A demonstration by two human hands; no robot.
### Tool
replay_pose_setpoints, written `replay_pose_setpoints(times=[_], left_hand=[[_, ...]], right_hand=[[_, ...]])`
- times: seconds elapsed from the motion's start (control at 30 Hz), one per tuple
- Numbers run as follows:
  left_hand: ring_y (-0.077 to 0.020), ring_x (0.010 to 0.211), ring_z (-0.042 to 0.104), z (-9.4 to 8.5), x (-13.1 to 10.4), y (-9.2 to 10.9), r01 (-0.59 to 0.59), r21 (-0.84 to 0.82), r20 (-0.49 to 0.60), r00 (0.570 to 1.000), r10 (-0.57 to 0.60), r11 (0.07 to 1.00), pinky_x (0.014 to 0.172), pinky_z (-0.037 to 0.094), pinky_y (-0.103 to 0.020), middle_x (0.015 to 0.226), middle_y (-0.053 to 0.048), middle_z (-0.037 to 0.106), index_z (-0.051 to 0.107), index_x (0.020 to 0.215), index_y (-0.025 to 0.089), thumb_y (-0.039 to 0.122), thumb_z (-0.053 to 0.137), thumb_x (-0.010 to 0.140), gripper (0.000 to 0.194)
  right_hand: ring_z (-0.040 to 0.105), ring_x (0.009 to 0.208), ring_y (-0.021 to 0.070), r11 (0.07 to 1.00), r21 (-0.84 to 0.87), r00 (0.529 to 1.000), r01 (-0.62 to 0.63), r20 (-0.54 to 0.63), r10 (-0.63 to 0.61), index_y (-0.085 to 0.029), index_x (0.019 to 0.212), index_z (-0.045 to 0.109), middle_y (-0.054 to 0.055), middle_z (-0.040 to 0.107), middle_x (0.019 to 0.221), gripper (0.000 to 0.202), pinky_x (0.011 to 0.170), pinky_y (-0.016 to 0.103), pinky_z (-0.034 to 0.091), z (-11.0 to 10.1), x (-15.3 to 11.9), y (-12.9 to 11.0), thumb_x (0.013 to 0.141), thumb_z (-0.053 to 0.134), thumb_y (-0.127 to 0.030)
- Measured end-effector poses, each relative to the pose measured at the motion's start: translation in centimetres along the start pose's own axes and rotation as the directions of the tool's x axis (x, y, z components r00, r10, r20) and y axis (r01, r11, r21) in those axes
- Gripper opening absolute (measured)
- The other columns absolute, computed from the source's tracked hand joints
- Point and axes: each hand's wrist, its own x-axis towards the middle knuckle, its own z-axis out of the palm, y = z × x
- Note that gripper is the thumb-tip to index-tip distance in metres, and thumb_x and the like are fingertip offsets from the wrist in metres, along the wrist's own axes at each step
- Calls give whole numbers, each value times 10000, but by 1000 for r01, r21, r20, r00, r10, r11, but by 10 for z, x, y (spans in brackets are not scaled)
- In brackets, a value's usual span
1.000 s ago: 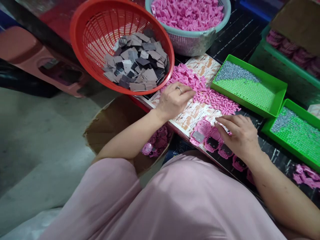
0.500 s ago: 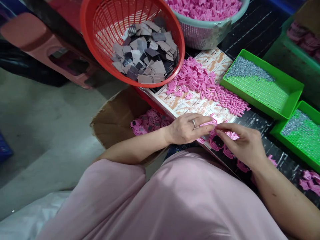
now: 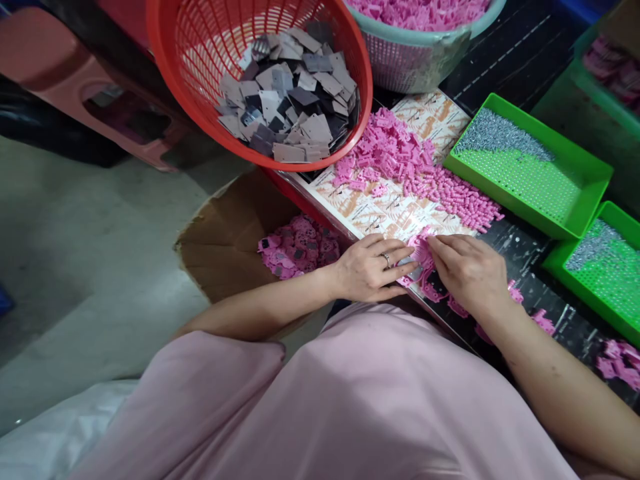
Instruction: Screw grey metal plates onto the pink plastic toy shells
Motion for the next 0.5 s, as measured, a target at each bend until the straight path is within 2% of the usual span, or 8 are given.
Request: replay_pose_setpoints(times=[0.13, 0.23, 0.37, 0.43, 0.5], left_hand=[[-216, 1053, 635, 2, -1, -2, -17, -15, -25, 1000, 16, 1000, 855, 448, -369, 1149, -82, 706, 668, 1118, 164, 431, 551, 920, 353], [-215, 1068, 628, 6, -3, -4, -16, -32, -44, 999, 14, 999, 882, 447, -376, 1158, -79, 703, 664, 1119, 168, 414, 556, 911, 339], [-222, 1085, 613, 7, -3, -4, -19, -49, -32, 999, 17, 999, 911, 445, -387, 1164, -85, 697, 657, 1133, 171, 432, 556, 900, 365], [-235, 1082, 611, 5, -2, -3, -10, -61, -23, 1000, 9, 998, 904, 449, -395, 1155, -97, 696, 662, 1117, 163, 450, 563, 889, 379], [-247, 1073, 608, 2, 1, -2, 17, -72, -22, 1000, -19, 997, 896, 452, -401, 1156, -113, 690, 664, 1110, 158, 482, 567, 877, 411]], right_hand=[[561, 965, 246, 982, -187, 997, -19, 67, 32, -200, 995, 693, 14, 710, 961, 165, 767, 356, 374, -11, 7, -10, 866, 637, -286], [525, 914, 246, 968, -253, 996, -3, 89, 26, -153, 924, 697, 53, 687, 893, 171, 768, 364, 339, -16, 12, -18, 872, 625, -300], [506, 854, 230, 977, -211, 998, 16, 66, -2, -159, 834, 691, 49, 669, 808, 159, 744, 356, 319, -8, 17, -18, 876, 615, -292], [515, 840, 223, 988, -156, 1000, -3, 29, 8, -179, 865, 696, 37, 677, 802, 154, 746, 357, 324, -6, 14, -12, 888, 602, -299], [536, 812, 201, 997, -63, 998, -47, -39, 45, -193, 929, 692, 25, 686, 803, 144, 746, 355, 344, -14, 6, -4, 900, 592, -292]])
